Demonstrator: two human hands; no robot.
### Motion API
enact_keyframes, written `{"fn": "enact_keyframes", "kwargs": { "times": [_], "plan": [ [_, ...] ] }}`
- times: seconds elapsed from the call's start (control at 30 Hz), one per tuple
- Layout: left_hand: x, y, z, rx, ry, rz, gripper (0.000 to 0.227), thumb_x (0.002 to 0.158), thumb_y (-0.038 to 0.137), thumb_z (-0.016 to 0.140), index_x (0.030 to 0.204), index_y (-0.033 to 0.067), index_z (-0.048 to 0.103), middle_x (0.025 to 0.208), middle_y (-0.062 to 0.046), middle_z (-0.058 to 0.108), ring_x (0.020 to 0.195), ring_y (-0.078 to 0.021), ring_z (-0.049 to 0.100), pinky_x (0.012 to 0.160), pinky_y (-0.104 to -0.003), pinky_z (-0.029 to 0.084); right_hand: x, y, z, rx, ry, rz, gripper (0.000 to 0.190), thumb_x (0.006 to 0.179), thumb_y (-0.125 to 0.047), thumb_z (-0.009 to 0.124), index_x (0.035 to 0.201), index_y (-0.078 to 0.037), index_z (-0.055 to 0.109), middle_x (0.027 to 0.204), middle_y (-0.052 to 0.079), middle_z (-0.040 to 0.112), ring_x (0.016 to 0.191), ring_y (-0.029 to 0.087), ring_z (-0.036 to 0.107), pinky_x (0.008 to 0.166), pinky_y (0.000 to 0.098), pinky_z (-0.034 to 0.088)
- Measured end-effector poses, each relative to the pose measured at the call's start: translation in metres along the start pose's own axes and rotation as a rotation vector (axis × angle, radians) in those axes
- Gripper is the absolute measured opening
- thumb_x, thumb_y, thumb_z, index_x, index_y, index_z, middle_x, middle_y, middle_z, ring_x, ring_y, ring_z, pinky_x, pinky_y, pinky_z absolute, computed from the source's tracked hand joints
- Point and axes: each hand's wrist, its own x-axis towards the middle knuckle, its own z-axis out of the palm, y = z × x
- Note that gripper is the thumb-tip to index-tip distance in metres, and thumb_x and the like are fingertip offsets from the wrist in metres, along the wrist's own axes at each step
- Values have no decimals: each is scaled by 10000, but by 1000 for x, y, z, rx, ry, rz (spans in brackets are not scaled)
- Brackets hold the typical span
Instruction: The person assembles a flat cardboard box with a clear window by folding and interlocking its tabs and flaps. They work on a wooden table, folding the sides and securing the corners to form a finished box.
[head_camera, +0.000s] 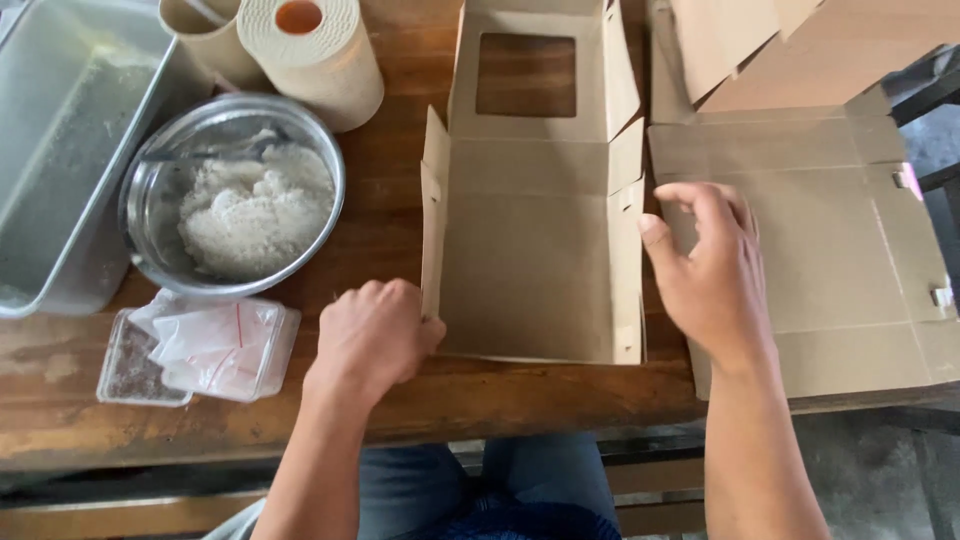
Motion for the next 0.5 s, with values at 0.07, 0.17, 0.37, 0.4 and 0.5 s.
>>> {"fn": "enact_keyframes", "kwargs": {
  "times": [0.07, 0.17, 0.37, 0.4, 0.5],
  "plan": [
    [3, 2, 9, 13, -14, -2, 338, 911, 359, 568, 1016, 107, 768, 999, -151, 767, 1011, -392, 744, 852, -528, 600, 5, 17, 3, 201, -85, 223, 470, 1001, -325, 701, 1352, -35, 581, 1245, 256, 619, 1191, 424, 631, 1008, 487, 505],
    [-9, 16, -11, -41, -39, -41, 446, 948, 440, 580, 1166, 92, 754, 1107, -182, 760, 1093, -414, 721, 910, -547, 576, 17, 20, 11, 304, -207, 352, 599, 969, -439, 691, 1435, -93, 543, 1267, 227, 626, 1204, 392, 629, 1027, 497, 493],
    [24, 18, -27, -431, 282, 76, 714, 990, 543, 529, 1469, 15, 485, 1422, -301, 566, 1344, -489, 526, 1068, -639, 447, 43, 41, 24, 241, -226, 346, 663, 901, -476, 746, 1413, -96, 565, 1125, 146, 707, 1077, 311, 692, 935, 486, 523],
    [38, 15, -23, -431, 285, 81, 714, 990, 543, 529, 1469, 15, 485, 1422, -301, 566, 1344, -489, 526, 1068, -639, 447, 45, 47, 29, 241, -221, 345, 663, 901, -476, 746, 1413, -96, 565, 1125, 146, 707, 1077, 311, 692, 935, 486, 523],
    [74, 10, -19, -541, 464, 281, 640, 994, 409, 620, 1445, -21, 470, 1407, -313, 563, 1354, -471, 521, 1097, -611, 433, 51, 55, 40, 228, -159, 270, 593, 878, -284, 742, 1403, -47, 602, 1311, 252, 643, 1276, 436, 567, 1042, 547, 457]
  ]
}}
